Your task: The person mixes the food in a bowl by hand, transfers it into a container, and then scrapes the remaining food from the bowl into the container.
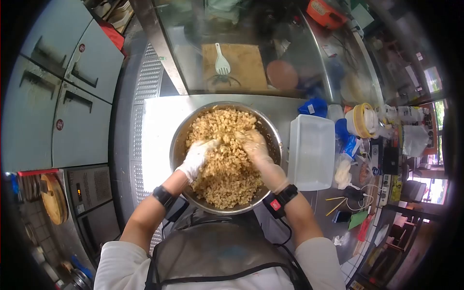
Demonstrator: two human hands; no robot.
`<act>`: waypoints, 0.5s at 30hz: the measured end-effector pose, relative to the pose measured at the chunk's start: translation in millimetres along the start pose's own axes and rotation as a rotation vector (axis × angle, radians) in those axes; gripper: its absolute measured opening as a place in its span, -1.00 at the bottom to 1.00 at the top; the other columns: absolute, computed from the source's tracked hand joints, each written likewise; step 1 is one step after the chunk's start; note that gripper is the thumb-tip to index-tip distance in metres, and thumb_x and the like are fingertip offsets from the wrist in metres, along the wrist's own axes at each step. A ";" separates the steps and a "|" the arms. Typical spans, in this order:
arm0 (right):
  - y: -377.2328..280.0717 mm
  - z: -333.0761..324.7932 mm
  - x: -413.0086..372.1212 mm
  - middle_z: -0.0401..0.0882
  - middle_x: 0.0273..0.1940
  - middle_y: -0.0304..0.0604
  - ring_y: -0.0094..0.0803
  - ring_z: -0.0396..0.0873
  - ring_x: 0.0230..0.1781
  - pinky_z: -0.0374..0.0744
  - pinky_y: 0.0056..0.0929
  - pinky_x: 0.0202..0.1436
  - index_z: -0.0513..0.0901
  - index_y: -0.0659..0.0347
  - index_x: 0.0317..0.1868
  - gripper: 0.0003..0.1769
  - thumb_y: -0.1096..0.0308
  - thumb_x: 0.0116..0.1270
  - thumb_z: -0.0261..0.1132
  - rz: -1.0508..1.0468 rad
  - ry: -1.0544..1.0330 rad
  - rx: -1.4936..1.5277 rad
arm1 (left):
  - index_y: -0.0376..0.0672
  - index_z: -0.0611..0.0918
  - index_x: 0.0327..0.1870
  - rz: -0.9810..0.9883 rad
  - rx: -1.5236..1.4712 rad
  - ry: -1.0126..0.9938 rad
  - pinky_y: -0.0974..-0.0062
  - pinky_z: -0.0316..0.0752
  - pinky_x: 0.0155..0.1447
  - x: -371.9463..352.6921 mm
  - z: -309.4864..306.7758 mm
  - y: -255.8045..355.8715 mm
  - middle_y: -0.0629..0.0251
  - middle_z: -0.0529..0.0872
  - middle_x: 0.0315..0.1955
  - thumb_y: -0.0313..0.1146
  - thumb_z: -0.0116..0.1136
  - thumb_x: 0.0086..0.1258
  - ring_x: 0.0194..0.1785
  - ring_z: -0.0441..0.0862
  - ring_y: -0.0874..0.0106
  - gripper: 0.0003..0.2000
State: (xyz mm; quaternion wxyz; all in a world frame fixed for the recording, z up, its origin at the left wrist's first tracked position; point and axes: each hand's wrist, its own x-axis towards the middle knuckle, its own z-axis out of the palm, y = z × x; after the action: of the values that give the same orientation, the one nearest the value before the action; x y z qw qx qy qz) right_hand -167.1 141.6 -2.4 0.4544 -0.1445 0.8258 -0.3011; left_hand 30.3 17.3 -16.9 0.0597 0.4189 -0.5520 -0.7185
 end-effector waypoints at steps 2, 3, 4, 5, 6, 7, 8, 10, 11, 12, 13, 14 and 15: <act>-4.3 -1.3 -0.3 0.50 0.11 0.03 -0.13 0.47 0.13 0.46 -0.26 0.18 0.52 0.22 0.08 -0.50 0.10 0.22 0.31 -0.214 0.148 -0.025 | -0.28 0.43 0.29 -0.067 -0.073 0.056 0.49 0.37 0.23 -16.8 -7.1 12.9 0.06 0.32 0.33 -0.16 0.10 0.43 0.25 0.41 0.33 -0.50; -4.7 -1.3 -16.2 0.50 0.13 0.04 -0.12 0.46 0.14 0.45 -0.27 0.19 0.49 0.22 0.15 -0.44 0.07 0.24 0.29 -0.024 0.134 0.245 | -0.28 0.43 0.29 -0.066 -0.074 0.060 0.49 0.37 0.23 -22.2 -1.7 14.1 0.06 0.32 0.33 -0.16 0.10 0.43 0.25 0.41 0.33 -0.50; 6.2 6.5 -25.3 0.50 0.13 0.04 -0.12 0.46 0.14 0.45 -0.27 0.19 0.49 0.22 0.15 -0.44 0.07 0.24 0.29 -0.023 0.130 0.244 | -0.21 0.41 0.31 -0.274 -0.183 0.143 0.41 0.30 0.31 -29.7 8.7 17.7 0.04 0.27 0.37 -0.18 0.09 0.45 0.36 0.28 0.33 -0.52; 19.3 16.6 -32.6 0.46 0.17 0.05 -0.11 0.42 0.19 0.41 -0.22 0.25 0.41 0.20 0.24 -0.40 0.04 0.30 0.21 0.043 0.052 0.220 | -0.14 0.39 0.33 -0.480 -0.296 0.226 0.33 0.22 0.40 -38.0 15.4 16.3 0.03 0.21 0.41 -0.20 0.08 0.46 0.46 0.15 0.33 -0.53; 30.6 23.0 -35.7 0.43 0.21 0.06 -0.10 0.37 0.24 0.36 -0.16 0.31 0.33 0.18 0.33 -0.37 0.00 0.37 0.13 0.110 -0.023 0.196 | -0.11 0.26 0.41 -0.186 -0.397 0.038 0.20 0.08 0.47 -2.2 16.1 -83.0 -0.02 0.25 0.39 -0.03 0.18 0.36 0.52 0.00 0.28 -0.33; 43.6 24.6 -38.8 0.43 0.21 0.06 -0.10 0.37 0.24 0.36 -0.16 0.31 0.33 0.18 0.33 -0.37 0.00 0.37 0.13 0.119 -0.021 0.195 | -0.09 0.25 0.42 -0.223 -0.409 -0.081 0.26 0.19 0.42 -7.3 28.9 -51.9 0.01 0.30 0.36 0.03 0.20 0.33 0.46 0.14 0.27 -0.29; 54.7 21.2 -35.6 0.42 0.21 0.05 -0.12 0.36 0.25 0.35 -0.16 0.32 0.32 0.19 0.34 -0.37 0.00 0.38 0.11 0.001 -0.098 0.101 | -0.09 0.34 0.36 -0.324 -0.345 -0.089 0.29 0.27 0.36 -16.4 39.4 -18.4 0.05 0.37 0.31 0.03 0.22 0.32 0.39 0.26 0.28 -0.34; 75.1 12.4 -25.0 0.41 0.22 0.03 -0.15 0.34 0.27 0.32 -0.15 0.34 0.29 0.19 0.36 -0.37 -0.01 0.42 0.06 -0.232 -0.244 -0.082 | -0.20 0.54 0.20 -0.486 -0.296 -0.063 0.41 0.41 0.20 -8.7 44.8 -1.6 0.12 0.56 0.15 -0.01 0.34 0.22 0.17 0.47 0.38 -0.40; 90.1 11.6 -26.3 0.41 0.23 0.03 -0.16 0.32 0.28 0.30 -0.15 0.35 0.28 0.19 0.37 -0.37 -0.02 0.43 0.03 -0.332 -0.327 -0.171 | -0.20 0.54 0.20 -0.498 -0.294 -0.068 0.41 0.41 0.20 -6.2 44.8 -9.2 0.12 0.56 0.15 -0.01 0.34 0.22 0.17 0.47 0.38 -0.40; 95.4 10.8 -28.4 0.40 0.23 0.02 -0.18 0.31 0.29 0.29 -0.14 0.36 0.27 0.20 0.38 -0.36 -0.03 0.45 0.01 -0.439 -0.410 -0.261 | -0.22 0.55 0.17 -0.420 -0.257 -0.166 0.44 0.43 0.16 -4.2 44.0 -5.7 0.15 0.60 0.08 -0.06 0.37 0.20 0.12 0.51 0.40 -0.42; 98.8 10.4 -28.6 0.40 0.24 0.01 -0.19 0.30 0.30 0.27 -0.14 0.37 0.25 0.20 0.39 -0.36 -0.03 0.46 -0.02 -0.549 -0.491 -0.352 | -0.23 0.57 0.14 -0.336 -0.220 -0.263 0.46 0.45 0.12 -1.6 43.4 -0.7 0.17 0.64 0.02 -0.11 0.40 0.18 0.07 0.54 0.42 -0.44; 101.7 10.1 -27.8 0.40 0.24 0.01 -0.19 0.30 0.30 0.27 -0.14 0.37 0.25 0.20 0.39 -0.36 -0.03 0.46 -0.02 -0.546 -0.488 -0.350 | -0.28 0.52 0.16 -0.289 -0.197 -0.229 0.50 0.48 0.07 -2.8 45.1 3.0 0.22 0.68 -0.07 -0.18 0.41 0.18 -0.02 0.59 0.43 -0.43; 95.5 8.7 -27.9 0.42 0.21 0.00 -0.21 0.31 0.28 0.29 -0.18 0.35 0.29 0.21 0.35 -0.38 -0.03 0.45 0.02 -0.749 -0.248 -0.965 | -0.28 0.52 0.16 -0.291 -0.194 -0.234 0.50 0.48 0.07 -4.3 44.1 9.4 0.22 0.68 -0.07 -0.18 0.41 0.18 -0.02 0.59 0.43 -0.43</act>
State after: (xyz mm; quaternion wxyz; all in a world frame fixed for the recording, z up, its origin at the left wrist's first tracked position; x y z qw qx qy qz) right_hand -141.2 226.9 -47.5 0.2942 -0.6471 0.7032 -0.0141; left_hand 0.1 48.8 -4.9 -0.0692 0.4004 -0.4170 -0.8130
